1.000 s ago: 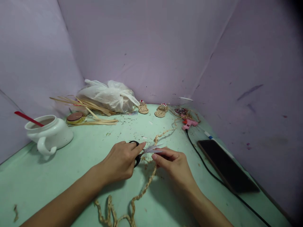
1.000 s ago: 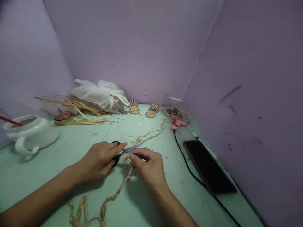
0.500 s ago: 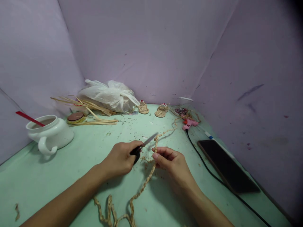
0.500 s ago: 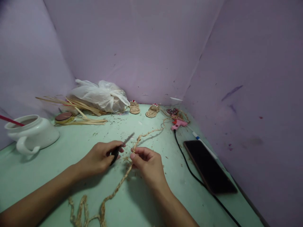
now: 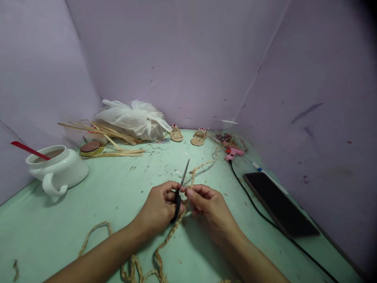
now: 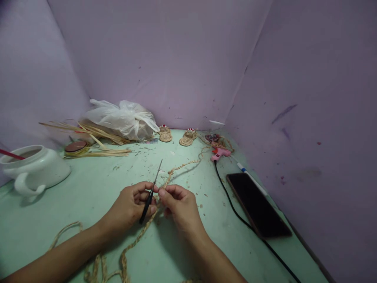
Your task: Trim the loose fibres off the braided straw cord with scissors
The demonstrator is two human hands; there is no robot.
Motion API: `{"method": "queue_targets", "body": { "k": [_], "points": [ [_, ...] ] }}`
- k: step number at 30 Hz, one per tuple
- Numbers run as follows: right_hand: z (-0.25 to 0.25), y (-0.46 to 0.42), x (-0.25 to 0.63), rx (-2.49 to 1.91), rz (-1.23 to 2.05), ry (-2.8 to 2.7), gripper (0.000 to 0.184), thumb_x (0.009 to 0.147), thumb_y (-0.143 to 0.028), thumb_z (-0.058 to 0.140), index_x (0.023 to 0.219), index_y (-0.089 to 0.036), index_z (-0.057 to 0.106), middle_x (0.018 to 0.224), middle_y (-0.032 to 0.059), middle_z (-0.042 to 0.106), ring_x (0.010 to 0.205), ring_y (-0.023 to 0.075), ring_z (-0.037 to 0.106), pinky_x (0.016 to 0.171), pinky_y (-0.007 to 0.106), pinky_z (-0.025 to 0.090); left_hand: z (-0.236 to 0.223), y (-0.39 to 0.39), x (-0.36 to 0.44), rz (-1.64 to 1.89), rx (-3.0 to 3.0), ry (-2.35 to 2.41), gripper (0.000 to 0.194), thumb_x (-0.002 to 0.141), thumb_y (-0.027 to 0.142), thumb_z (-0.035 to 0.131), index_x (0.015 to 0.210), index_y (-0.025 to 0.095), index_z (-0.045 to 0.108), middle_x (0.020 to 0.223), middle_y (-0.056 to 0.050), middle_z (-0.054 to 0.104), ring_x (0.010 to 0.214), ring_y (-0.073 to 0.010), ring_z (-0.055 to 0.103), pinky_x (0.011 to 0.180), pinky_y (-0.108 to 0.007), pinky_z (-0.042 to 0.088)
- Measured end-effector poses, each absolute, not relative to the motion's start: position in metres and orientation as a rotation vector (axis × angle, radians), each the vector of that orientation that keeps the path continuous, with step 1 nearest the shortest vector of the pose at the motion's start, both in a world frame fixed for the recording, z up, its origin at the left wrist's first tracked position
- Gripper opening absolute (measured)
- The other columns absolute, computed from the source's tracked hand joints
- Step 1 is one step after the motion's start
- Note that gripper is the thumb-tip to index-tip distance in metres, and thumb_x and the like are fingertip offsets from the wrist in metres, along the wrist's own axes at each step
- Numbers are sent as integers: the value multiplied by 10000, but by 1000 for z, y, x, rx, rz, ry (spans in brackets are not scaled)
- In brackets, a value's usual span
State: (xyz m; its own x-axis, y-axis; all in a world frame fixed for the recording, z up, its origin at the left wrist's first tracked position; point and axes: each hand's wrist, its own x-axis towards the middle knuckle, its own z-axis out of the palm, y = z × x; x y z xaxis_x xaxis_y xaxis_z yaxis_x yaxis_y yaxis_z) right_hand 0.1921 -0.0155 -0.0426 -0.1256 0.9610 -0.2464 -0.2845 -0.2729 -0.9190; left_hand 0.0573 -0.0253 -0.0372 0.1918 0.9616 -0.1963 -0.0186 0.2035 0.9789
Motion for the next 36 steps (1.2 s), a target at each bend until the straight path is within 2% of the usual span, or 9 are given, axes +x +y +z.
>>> {"method": "queue_targets", "body": {
  "k": [8, 11, 13, 16, 20, 24, 27, 32, 36],
  "points": [
    [-41, -9, 199, -1151, 1566, -738, 294, 552, -311, 741, 767, -123, 673, 622, 14, 623, 467, 83, 505, 447, 204, 380, -39, -23, 51, 633, 1422, 1166, 222, 617, 187, 566, 836, 157, 545, 522, 52, 465, 442, -71, 388, 432, -185, 300],
    [-39, -9, 199, -1210, 1543, -734, 287, 539, -310, 745, 739, -115, 679, 623, 25, 621, 497, 83, 489, 450, 198, 374, -32, -3, 21, 583, 1880, 1738, 167, 670, 196, 500, 816, 175, 579, 654, -24, 575, 587, -150, 509, 508, -229, 340],
    [-38, -9, 198, -1251, 1541, -728, 290, 530, -311, 746, 732, -113, 678, 616, 25, 618, 512, 85, 483, 457, 198, 377, -29, 10, -2, 249, 2046, 2222, 255, 672, 175, 462, 896, 168, 585, 725, -91, 617, 666, -230, 554, 531, -276, 341],
    [-37, -10, 196, -1275, 1538, -749, 302, 530, -318, 740, 734, -108, 665, 616, 25, 616, 503, 81, 465, 456, 200, 377, -27, 19, -24, -11, 2125, 2310, 231, 654, 148, 447, 808, 153, 619, 750, -133, 632, 672, -259, 573, 526, -292, 338],
    [-42, -10, 194, -1279, 1501, -837, 267, 548, -312, 712, 698, -105, 639, 578, 18, 605, 445, 67, 434, 432, 206, 356, -20, 15, -21, 97, 2131, 2395, 241, 722, 225, 415, 722, 146, 643, 826, -159, 630, 772, -287, 574, 566, -308, 352],
    [-48, -8, 191, -1247, 1474, -900, 199, 524, -277, 691, 606, -114, 611, 436, -36, 520, 357, 51, 361, 390, 211, 300, -3, 17, 12, 387, 2091, 2031, 286, 767, 352, 424, 753, 183, 654, 741, -48, 648, 724, -202, 575, 623, -272, 363],
    [-48, -6, 190, -1226, 1455, -902, 151, 521, -256, 668, 548, -128, 594, 389, -52, 479, 345, 59, 362, 381, 214, 280, 4, 34, 52, 449, 1844, 1752, 289, 731, 388, 506, 643, 144, 631, 636, -49, 611, 725, -223, 567, 651, -294, 358],
    [-54, -4, 186, -1209, 1422, -934, 103, 506, -196, 646, 463, -138, 572, 358, -57, 462, 341, 57, 349, 374, 209, 243, 4, 81, 133, 384, 1597, 1613, 330, 755, 341, 568, 953, 77, 583, 908, -118, 613, 829, -235, 575, 694, -351, 443],
    [-58, 0, 184, -1214, 1445, -921, 150, 511, -214, 655, 434, -136, 553, 347, -47, 467, 328, 56, 344, 362, 204, 235, 33, 118, 166, 470, 1450, 1457, 313, 836, 301, 488, 1109, 148, 493, 1105, -80, 530, 930, -190, 547, 773, -395, 475]
  ]
}}
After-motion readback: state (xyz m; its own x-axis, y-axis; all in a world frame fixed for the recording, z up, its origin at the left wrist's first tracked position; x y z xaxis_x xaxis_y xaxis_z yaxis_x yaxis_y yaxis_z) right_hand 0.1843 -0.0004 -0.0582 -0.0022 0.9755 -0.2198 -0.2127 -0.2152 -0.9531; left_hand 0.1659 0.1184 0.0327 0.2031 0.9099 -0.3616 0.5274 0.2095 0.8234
